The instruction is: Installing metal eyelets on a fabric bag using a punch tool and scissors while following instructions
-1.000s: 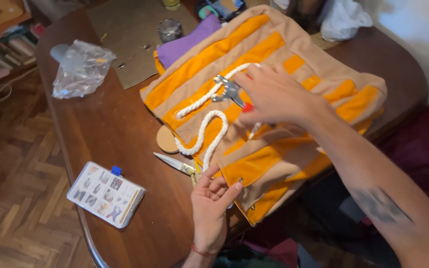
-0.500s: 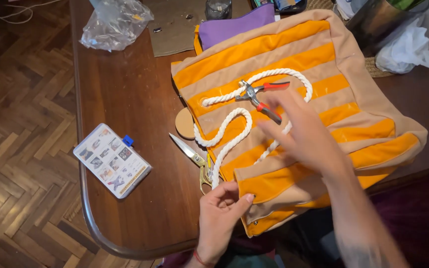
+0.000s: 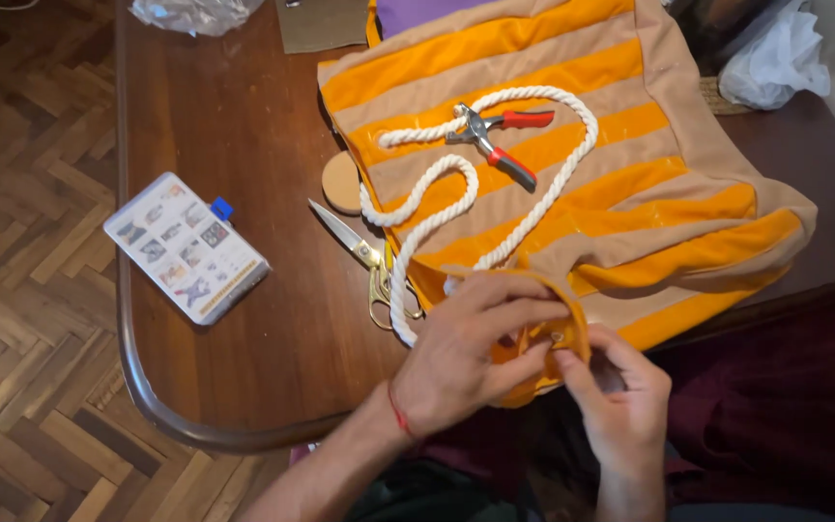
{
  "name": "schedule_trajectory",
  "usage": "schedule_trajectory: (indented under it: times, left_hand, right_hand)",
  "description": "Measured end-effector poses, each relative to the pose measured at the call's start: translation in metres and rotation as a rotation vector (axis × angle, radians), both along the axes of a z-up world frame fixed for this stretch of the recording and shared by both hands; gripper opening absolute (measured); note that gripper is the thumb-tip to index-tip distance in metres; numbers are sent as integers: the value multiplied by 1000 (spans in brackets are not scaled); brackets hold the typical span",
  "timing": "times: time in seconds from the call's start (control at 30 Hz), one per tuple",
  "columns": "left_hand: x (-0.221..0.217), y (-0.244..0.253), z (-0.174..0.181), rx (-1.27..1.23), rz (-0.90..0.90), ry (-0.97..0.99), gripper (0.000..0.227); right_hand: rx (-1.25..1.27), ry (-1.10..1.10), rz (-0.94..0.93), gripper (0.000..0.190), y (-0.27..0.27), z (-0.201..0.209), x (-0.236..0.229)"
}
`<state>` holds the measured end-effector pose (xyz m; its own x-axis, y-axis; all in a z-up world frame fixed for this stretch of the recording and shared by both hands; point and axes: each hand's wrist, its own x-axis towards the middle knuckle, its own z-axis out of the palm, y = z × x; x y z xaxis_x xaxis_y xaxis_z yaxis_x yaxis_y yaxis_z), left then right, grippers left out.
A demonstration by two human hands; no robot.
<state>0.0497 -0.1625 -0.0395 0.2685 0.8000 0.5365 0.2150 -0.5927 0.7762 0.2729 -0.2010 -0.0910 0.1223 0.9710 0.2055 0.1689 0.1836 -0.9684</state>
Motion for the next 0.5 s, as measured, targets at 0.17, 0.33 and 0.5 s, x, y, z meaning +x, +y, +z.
schedule_trajectory:
  times: [0.17, 0.33, 0.5]
  left_hand:
    - [0, 16, 14, 92, -100, 107, 32]
    - [1, 18, 10, 111, -81, 115, 29]
    - [-1, 20, 5, 46, -115, 71, 30]
  right_hand:
    - [-60, 313, 148, 23, 11, -18, 28]
    - [-54, 364, 164, 35, 15, -23, 30]
    - [-71, 354, 70, 16, 14, -18, 23]
